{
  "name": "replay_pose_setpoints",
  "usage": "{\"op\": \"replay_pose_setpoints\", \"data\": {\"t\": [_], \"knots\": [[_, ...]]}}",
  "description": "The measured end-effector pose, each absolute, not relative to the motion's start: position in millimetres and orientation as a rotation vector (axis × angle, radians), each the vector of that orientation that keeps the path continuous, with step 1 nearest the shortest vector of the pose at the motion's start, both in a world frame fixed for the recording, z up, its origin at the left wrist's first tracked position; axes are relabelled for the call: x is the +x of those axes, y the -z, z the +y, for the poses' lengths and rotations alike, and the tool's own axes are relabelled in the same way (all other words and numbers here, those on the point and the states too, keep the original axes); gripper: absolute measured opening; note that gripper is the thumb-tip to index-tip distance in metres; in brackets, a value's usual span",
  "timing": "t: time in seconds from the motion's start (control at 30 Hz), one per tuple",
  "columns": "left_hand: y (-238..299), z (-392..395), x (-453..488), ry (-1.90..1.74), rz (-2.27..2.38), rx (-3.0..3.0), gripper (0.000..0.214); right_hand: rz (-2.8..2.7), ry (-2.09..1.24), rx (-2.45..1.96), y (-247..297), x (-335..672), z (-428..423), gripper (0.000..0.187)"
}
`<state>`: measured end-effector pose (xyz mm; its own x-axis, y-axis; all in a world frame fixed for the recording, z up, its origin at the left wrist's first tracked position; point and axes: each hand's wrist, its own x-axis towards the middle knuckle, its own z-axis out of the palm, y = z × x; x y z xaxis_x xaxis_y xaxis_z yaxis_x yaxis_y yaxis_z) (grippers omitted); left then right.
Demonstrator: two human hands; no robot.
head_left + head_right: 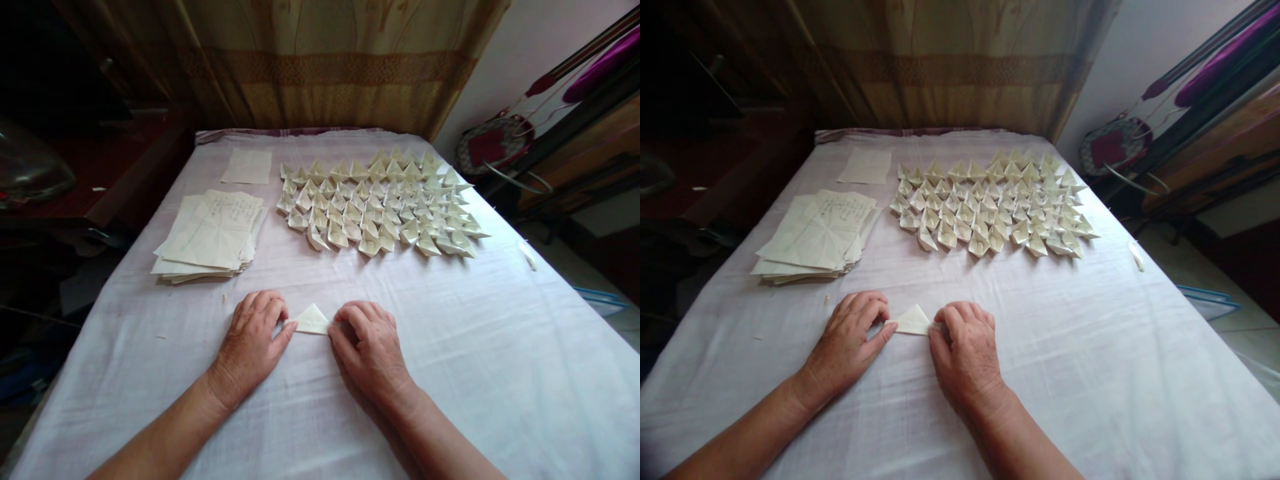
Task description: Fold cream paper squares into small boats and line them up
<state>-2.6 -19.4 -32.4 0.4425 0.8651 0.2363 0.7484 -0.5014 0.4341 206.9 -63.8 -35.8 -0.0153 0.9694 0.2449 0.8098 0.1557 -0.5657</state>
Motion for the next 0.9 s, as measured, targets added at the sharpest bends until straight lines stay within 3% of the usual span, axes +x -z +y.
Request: {"op": "replay_pose_setpoints", "data": {"t": [0.13, 0.3, 0.43, 0.63, 0.77, 0.9], "knots": [[34, -18, -5, -0.643, 1.372, 2.389, 0.002, -1.887, -0.391, -1.627, 35, 206, -64, 0.012], [31, -16, -4, -0.591, 1.334, 2.414, 0.009, -1.92, -0.384, -1.648, 31, 203, -62, 0.019], [27, -18, 3, -0.546, 1.4, 2.436, 0.002, -1.954, -0.34, -1.727, 26, 197, -58, 0.017], [27, -21, 12, -0.52, 1.498, 2.482, 0.015, -1.974, -0.289, -1.8, 21, 184, -56, 0.007], [28, -21, 13, -0.522, 1.496, 2.505, 0.016, -1.961, -0.24, -1.836, 21, 179, -53, 0.018], [28, -21, 9, -0.507, 1.489, 2.489, 0.015, -1.963, -0.262, -1.808, 24, 184, -53, 0.015]]}}
